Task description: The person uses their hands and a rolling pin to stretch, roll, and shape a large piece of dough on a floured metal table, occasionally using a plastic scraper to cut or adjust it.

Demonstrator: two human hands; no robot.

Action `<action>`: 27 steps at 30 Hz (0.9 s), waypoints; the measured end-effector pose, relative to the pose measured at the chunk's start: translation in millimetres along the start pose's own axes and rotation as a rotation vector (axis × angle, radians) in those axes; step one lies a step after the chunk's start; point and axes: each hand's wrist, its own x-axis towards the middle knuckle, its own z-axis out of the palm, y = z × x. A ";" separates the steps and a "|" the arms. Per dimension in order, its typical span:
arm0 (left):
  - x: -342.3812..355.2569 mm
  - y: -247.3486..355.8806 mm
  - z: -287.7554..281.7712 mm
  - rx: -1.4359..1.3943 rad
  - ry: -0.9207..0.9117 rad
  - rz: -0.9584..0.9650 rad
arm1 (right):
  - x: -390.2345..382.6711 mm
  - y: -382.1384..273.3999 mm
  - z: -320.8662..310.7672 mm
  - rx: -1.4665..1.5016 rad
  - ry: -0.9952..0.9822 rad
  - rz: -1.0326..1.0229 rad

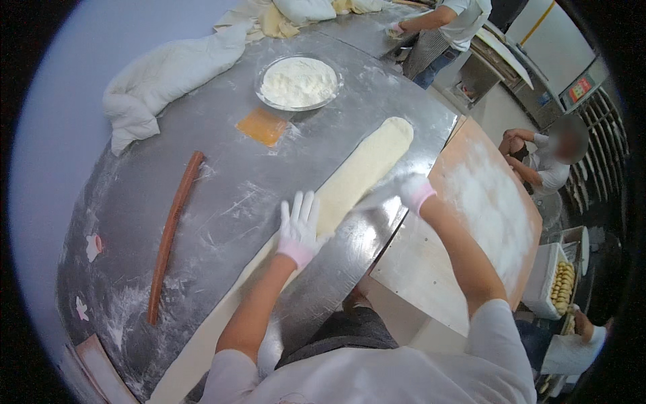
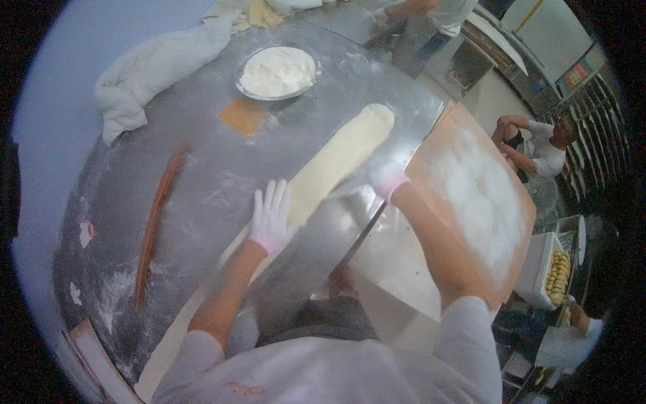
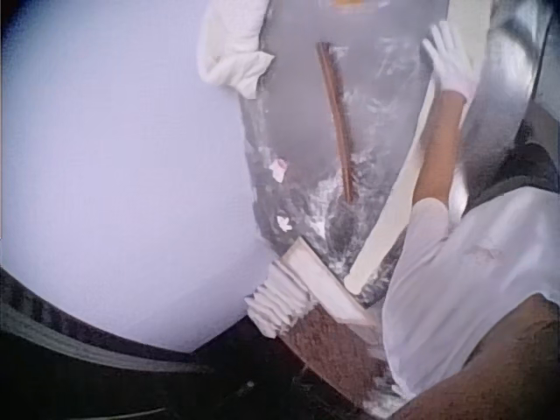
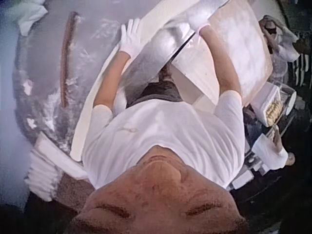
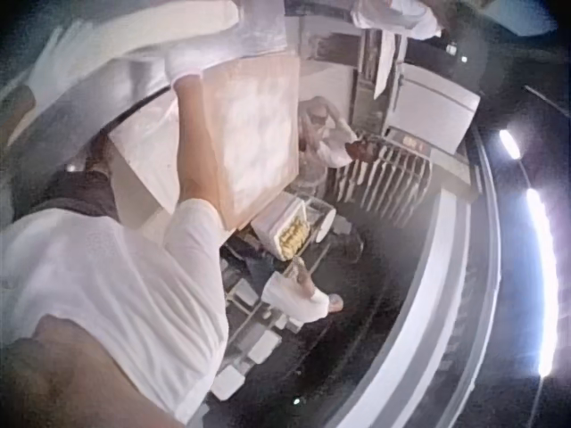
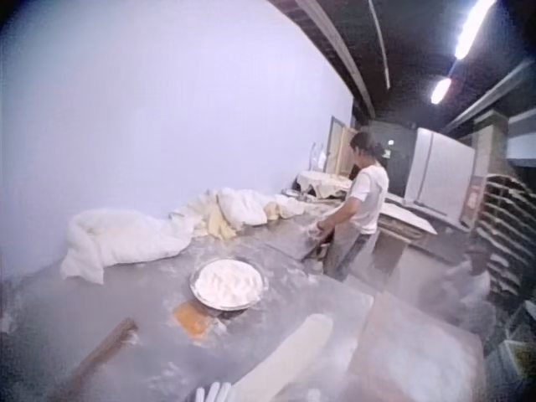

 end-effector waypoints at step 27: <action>267.8 123.8 14.5 0.139 -0.019 0.207 | -0.5 151.1 18.3 0.124 0.284 -0.159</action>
